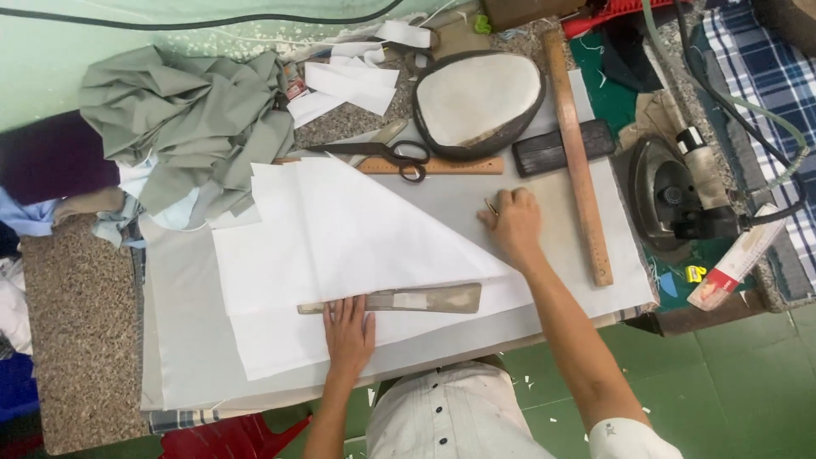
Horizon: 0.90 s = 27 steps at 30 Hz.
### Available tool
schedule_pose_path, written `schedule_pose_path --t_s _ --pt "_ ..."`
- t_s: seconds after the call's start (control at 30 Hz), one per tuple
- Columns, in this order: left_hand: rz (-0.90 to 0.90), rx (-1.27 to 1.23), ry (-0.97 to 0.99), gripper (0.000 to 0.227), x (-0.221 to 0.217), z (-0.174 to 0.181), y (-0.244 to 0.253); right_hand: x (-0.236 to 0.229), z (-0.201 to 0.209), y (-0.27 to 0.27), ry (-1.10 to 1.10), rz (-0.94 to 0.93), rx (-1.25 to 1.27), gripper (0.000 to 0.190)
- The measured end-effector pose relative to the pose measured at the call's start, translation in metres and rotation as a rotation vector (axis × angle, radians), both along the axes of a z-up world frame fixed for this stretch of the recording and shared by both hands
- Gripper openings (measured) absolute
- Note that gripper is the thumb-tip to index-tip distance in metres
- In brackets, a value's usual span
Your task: The person irons a large white sheet of paper, then uses a ruler and pencil to draw straight lines on it. They then use scissors to cut along the drawn lines, separating a strip from the main sheet.
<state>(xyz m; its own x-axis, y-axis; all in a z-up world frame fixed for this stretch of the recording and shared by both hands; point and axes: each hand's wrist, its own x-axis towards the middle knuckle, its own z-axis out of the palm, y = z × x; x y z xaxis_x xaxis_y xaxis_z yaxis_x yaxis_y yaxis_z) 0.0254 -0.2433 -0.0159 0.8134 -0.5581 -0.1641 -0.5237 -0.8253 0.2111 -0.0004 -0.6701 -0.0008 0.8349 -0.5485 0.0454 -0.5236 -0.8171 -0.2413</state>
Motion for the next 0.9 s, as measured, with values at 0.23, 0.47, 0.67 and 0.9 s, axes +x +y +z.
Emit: schedule_pose_path --t_s 0.23,0.47,0.67,0.9 --pt "0.233 -0.047 0.069 0.055 0.055 0.029 -0.031 -0.015 -0.007 -0.017 0.005 -0.156 0.254 0.02" --pt "-0.063 -0.351 -0.215 0.063 0.134 0.128 -0.179 -0.083 0.073 0.018 -0.692 -0.132 0.377 0.013" --pt "-0.503 -0.467 0.073 0.072 0.132 0.092 -0.284 -0.118 0.042 0.045 -0.652 0.046 0.195 0.019" --pt "-0.574 -0.206 0.034 0.056 0.023 0.045 -0.145 -0.132 0.031 0.082 -0.202 0.347 0.067 0.054"
